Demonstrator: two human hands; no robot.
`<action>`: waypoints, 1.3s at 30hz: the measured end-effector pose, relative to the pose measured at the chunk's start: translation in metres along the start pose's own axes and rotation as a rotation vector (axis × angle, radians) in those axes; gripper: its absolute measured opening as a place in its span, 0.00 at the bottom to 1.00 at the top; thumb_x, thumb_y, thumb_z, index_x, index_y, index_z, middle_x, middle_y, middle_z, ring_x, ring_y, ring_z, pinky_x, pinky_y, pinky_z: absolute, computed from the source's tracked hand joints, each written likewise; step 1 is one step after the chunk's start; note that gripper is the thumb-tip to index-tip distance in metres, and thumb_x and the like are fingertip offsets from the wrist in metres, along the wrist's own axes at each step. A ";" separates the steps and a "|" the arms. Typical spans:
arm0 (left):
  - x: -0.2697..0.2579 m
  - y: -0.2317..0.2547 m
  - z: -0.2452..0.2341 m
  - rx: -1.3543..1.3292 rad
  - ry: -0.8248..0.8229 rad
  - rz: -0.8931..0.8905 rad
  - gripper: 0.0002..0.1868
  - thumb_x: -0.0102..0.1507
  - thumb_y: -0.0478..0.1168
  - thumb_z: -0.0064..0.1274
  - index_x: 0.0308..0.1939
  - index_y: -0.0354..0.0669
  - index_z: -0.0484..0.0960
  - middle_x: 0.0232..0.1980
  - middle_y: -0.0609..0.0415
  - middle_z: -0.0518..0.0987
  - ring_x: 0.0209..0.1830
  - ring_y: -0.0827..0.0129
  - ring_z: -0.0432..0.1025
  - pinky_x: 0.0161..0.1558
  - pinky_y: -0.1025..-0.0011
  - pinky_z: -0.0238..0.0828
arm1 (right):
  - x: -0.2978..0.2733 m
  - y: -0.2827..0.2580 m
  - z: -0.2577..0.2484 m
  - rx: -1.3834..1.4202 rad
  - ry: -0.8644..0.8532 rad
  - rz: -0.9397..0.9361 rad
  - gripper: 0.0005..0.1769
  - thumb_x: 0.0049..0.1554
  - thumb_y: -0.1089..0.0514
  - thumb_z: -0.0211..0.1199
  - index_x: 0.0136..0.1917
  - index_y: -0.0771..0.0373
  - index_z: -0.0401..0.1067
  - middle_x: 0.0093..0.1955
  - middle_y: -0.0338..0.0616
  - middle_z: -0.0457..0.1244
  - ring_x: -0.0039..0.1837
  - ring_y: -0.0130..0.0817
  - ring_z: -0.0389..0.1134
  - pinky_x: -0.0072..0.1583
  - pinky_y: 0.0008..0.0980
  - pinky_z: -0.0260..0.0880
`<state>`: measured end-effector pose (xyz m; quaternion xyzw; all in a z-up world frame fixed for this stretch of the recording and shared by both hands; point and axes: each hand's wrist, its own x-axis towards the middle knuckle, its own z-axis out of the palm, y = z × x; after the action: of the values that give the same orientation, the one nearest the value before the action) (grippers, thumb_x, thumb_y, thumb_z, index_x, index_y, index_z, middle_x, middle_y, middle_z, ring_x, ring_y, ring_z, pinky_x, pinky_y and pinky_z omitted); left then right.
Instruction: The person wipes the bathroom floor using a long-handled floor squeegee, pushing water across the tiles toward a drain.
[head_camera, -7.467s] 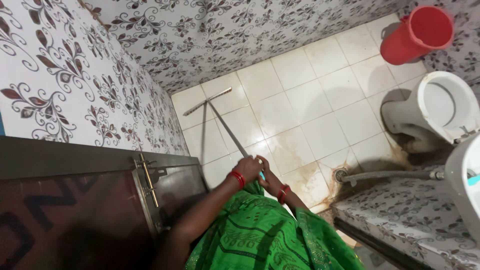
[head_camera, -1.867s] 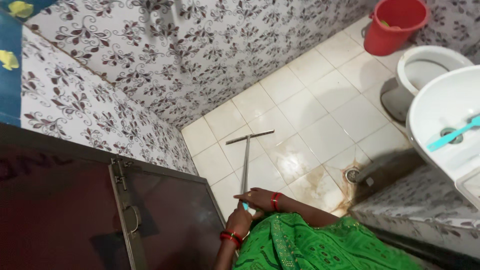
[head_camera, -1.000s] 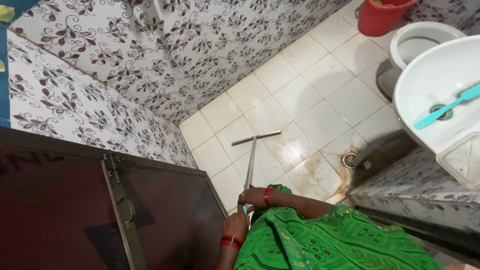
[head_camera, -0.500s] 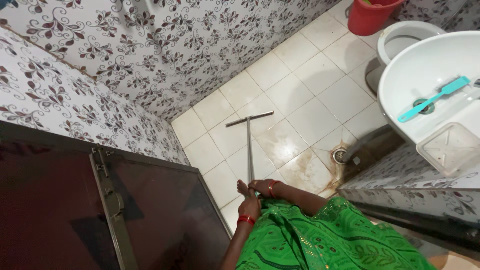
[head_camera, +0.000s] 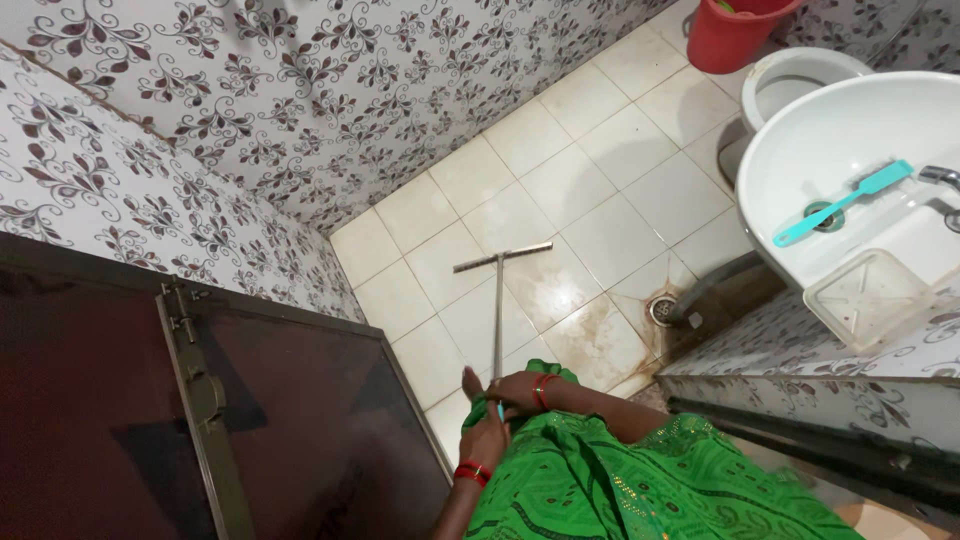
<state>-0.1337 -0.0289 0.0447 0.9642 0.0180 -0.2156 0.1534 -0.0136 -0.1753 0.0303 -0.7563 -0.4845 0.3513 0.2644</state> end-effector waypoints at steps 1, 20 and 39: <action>0.006 -0.001 0.008 -0.032 -0.008 0.016 0.32 0.67 0.49 0.47 0.70 0.41 0.55 0.35 0.39 0.83 0.34 0.43 0.79 0.33 0.48 0.76 | -0.001 0.008 0.006 0.023 0.025 0.011 0.30 0.53 0.50 0.69 0.67 0.59 0.68 0.65 0.50 0.65 0.64 0.50 0.68 0.62 0.45 0.69; -0.051 0.017 -0.053 0.005 -0.220 0.063 0.36 0.66 0.45 0.50 0.71 0.36 0.49 0.36 0.38 0.83 0.35 0.42 0.78 0.38 0.48 0.75 | -0.032 -0.040 0.030 0.006 0.125 0.076 0.34 0.57 0.47 0.68 0.70 0.60 0.62 0.68 0.49 0.62 0.63 0.51 0.67 0.63 0.46 0.68; -0.139 0.030 0.046 0.025 -0.155 0.097 0.28 0.66 0.43 0.45 0.68 0.35 0.58 0.37 0.37 0.83 0.37 0.43 0.79 0.39 0.48 0.76 | -0.086 -0.069 0.150 0.060 0.178 0.128 0.32 0.53 0.52 0.69 0.69 0.57 0.64 0.65 0.46 0.65 0.63 0.51 0.68 0.63 0.45 0.68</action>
<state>-0.2750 -0.0675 0.0724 0.9463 -0.0436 -0.2819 0.1523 -0.1934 -0.2190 0.0130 -0.8056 -0.3989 0.3134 0.3060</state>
